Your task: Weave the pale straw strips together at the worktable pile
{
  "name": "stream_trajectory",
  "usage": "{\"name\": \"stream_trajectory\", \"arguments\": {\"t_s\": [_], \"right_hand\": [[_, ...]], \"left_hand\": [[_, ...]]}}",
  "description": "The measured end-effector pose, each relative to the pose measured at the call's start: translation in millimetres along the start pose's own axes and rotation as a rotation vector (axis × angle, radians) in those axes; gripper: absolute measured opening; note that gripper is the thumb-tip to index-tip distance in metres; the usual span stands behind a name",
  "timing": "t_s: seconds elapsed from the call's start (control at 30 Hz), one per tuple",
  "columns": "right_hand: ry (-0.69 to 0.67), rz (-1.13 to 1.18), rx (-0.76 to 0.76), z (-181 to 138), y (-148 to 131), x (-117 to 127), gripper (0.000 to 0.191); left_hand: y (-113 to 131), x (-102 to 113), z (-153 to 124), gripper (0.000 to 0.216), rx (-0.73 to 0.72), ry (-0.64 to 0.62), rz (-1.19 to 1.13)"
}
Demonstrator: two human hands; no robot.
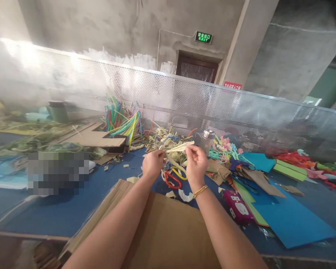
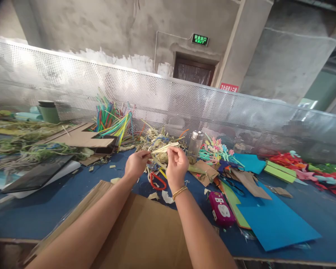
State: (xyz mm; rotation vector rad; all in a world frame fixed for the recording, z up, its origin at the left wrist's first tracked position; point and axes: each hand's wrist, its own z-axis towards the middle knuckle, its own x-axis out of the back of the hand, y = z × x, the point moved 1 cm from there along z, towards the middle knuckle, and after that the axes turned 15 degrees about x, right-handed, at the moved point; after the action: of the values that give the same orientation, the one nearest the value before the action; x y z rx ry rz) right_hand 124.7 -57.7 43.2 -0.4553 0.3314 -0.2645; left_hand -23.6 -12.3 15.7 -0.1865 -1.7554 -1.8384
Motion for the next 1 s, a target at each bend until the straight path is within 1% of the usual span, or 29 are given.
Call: {"name": "stream_trajectory", "arguments": {"t_s": [0.03, 0.1, 0.2, 0.23, 0.3, 0.37, 0.43, 0.5, 0.53, 0.57, 0.63, 0.73, 0.8, 0.93, 1.0], "right_hand": [[0.039, 0.039, -0.051, 1, 2, 1, 0.017], [0.119, 0.163, -0.199, 1, 6, 2, 0.017], [0.185, 0.375, -0.44, 1, 12, 2, 0.017], [0.194, 0.423, -0.497, 1, 13, 2, 0.017], [0.208, 0.458, -0.553, 2, 16, 2, 0.015], [0.218, 0.389, -0.538, 2, 19, 3, 0.016], [0.225, 0.252, -0.475, 2, 22, 4, 0.018], [0.225, 0.143, -0.408, 1, 25, 4, 0.021], [0.217, 0.122, -0.379, 1, 26, 4, 0.022], [0.201, 0.12, -0.354, 0, 27, 4, 0.024], [0.134, 0.126, -0.308, -1, 29, 4, 0.023], [-0.004, 0.071, -0.244, -2, 30, 5, 0.014], [-0.06, -0.004, -0.201, -1, 30, 6, 0.014], [-0.065, -0.071, -0.107, 2, 26, 8, 0.03], [-0.045, -0.067, -0.085, 4, 25, 9, 0.03]], "left_hand": [[0, 1, -1, 0.027, -0.012, 0.004, 0.008], [-1, 1, -1, 0.028, -0.014, 0.011, 0.003], [-4, -2, 3, 0.027, -0.008, 0.009, -0.037], [-5, -3, 5, 0.027, -0.005, -0.003, -0.065], [-6, -8, 8, 0.026, 0.012, -0.064, -0.171], [-6, -12, 11, 0.026, 0.057, -0.153, -0.356], [-4, -15, 12, 0.03, 0.116, -0.234, -0.554], [-3, -17, 13, 0.035, 0.157, -0.277, -0.665], [-3, -17, 13, 0.036, 0.159, -0.284, -0.674], [-3, -17, 13, 0.036, 0.146, -0.28, -0.655], [-5, -17, 13, 0.032, 0.101, -0.231, -0.551], [-7, -13, 12, 0.028, 0.074, -0.122, -0.305], [-7, -10, 9, 0.028, 0.074, -0.084, -0.176], [-4, -7, 4, 0.027, 0.018, -0.064, -0.059], [-4, -7, 3, 0.026, -0.005, -0.066, -0.035]]}}
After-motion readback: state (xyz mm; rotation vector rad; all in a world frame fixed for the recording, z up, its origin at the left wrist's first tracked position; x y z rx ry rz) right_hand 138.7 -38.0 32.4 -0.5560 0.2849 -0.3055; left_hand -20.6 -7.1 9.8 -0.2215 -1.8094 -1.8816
